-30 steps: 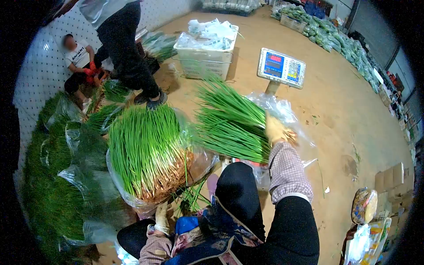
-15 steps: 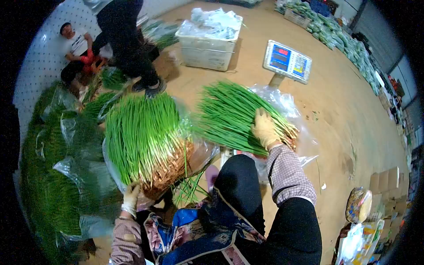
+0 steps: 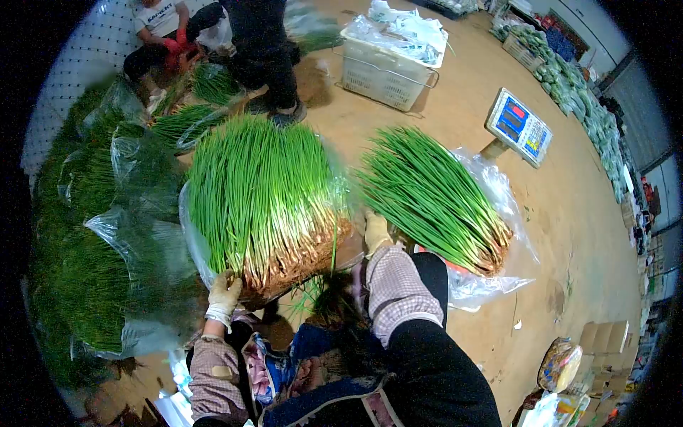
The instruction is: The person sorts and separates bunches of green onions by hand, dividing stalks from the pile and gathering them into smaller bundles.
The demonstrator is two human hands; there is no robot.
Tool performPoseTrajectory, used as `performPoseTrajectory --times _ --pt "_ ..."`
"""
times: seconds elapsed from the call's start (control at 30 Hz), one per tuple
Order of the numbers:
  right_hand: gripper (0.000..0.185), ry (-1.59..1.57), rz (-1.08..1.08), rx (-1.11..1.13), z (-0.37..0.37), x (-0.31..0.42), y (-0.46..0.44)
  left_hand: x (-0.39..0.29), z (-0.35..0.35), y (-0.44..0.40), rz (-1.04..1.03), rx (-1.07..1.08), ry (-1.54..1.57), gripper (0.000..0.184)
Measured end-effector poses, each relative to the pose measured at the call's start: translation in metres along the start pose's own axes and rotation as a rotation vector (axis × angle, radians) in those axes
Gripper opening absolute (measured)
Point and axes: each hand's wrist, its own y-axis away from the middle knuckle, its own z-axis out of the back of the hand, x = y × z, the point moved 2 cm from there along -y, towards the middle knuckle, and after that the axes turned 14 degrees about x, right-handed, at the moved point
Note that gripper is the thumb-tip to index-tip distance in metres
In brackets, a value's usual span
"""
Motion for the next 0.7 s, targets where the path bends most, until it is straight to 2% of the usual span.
performPoseTrajectory --times 0.07,0.1,0.13,0.2,0.23,0.27,0.33,0.4,0.43,0.47,0.5,0.53,0.6,0.67,0.7 --pt "0.019 -0.283 0.193 -0.216 -0.017 0.014 0.006 0.001 0.002 -0.003 0.024 0.056 0.050 0.039" --pt "0.028 -0.196 0.186 -0.216 -0.028 0.028 0.016 0.005 -0.001 -0.006 0.000 0.050 0.036 0.039" --pt "0.028 -0.195 0.175 -0.217 -0.022 0.021 0.006 0.004 -0.001 -0.007 0.009 0.055 0.036 0.039" --pt "0.035 0.554 0.270 -0.160 -0.005 0.006 -0.022 -0.012 0.002 -0.007 -0.112 0.005 -0.016 0.038" --pt "0.039 0.962 0.278 -0.076 -0.031 0.042 0.016 -0.022 0.007 -0.006 -0.075 0.050 0.015 0.038" --pt "0.039 1.211 0.254 0.015 -0.039 0.053 0.022 -0.017 0.003 -0.009 -0.040 0.042 -0.041 0.038" --pt "0.036 1.269 0.196 0.117 -0.059 0.072 0.036 0.000 -0.008 -0.015 0.019 -0.012 -0.089 0.044" --pt "0.032 1.292 0.133 0.383 -0.069 0.076 0.043 0.002 -0.006 -0.021 0.108 -0.017 -0.117 0.056" --pt "0.032 1.214 0.122 0.542 -0.085 0.079 0.061 0.007 -0.006 -0.028 0.169 0.019 -0.149 0.068" --pt "0.034 1.133 0.111 0.691 -0.100 0.080 0.083 0.013 -0.010 -0.035 0.228 0.000 -0.149 0.078" --pt "0.039 1.185 0.055 0.752 -0.110 0.078 0.100 0.018 -0.017 -0.039 0.215 -0.067 -0.202 0.082" --pt "0.045 1.237 0.000 0.804 -0.116 0.072 0.114 0.020 -0.023 -0.044 0.195 -0.133 -0.257 0.086" --pt "0.053 1.200 0.044 0.794 -0.115 0.039 0.121 0.004 -0.023 -0.049 0.325 -0.018 -0.209 0.100" --pt "0.056 1.139 0.145 0.778 -0.112 -0.003 0.117 -0.008 -0.028 -0.051 0.289 -0.093 -0.255 0.104" --pt "0.058 1.117 0.077 0.717 -0.108 -0.024 0.111 -0.009 -0.033 -0.054 0.287 -0.136 -0.279 0.105"
